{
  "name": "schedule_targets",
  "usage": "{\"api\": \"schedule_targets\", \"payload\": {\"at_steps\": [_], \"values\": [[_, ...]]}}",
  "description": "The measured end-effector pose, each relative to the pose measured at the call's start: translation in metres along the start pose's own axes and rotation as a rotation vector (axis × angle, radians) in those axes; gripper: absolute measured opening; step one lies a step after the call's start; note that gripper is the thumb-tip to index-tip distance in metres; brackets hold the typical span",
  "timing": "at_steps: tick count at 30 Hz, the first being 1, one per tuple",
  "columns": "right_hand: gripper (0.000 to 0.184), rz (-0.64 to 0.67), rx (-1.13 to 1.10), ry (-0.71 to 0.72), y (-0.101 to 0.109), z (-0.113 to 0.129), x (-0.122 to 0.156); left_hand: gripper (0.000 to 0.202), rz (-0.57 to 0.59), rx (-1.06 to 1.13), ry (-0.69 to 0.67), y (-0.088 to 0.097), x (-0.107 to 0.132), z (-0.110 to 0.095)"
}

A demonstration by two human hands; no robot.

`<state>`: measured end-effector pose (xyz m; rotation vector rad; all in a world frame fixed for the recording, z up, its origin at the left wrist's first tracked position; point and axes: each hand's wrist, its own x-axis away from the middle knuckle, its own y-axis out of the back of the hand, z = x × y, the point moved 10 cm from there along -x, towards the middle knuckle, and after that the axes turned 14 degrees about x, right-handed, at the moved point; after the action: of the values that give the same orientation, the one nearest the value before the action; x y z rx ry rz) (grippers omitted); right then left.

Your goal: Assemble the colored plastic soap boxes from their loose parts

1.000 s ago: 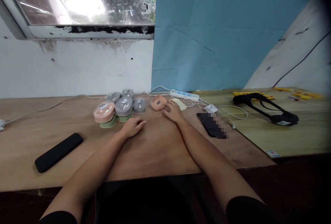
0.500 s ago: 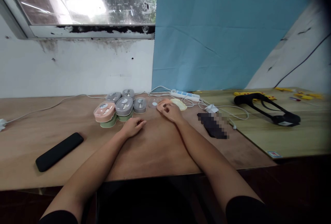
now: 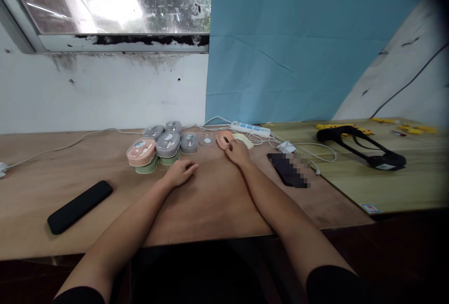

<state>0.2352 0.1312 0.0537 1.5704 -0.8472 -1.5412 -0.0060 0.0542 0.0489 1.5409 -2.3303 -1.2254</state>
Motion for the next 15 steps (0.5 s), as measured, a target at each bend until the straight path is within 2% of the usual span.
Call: {"api": "schedule_targets", "payload": {"at_steps": [4, 9, 12, 15], "values": [[0.022, 0.050, 0.071, -0.061, -0.002, -0.003, 0.001, 0.040, 0.005, 0.001, 0.002, -0.001, 0.000, 0.000], [0.030, 0.052, 0.103, -0.026, -0.007, 0.009, 0.001, 0.039, 0.014, -0.009, 0.012, -0.002, 0.000, -0.002], [0.034, -0.006, 0.138, 0.034, 0.000, 0.029, 0.000, 0.039, 0.015, 0.000, 0.014, -0.002, 0.000, -0.003], [0.043, -0.049, 0.142, 0.187, 0.007, 0.062, 0.002, 0.039, 0.021, 0.006, 0.007, -0.002, 0.000, -0.004]]}}
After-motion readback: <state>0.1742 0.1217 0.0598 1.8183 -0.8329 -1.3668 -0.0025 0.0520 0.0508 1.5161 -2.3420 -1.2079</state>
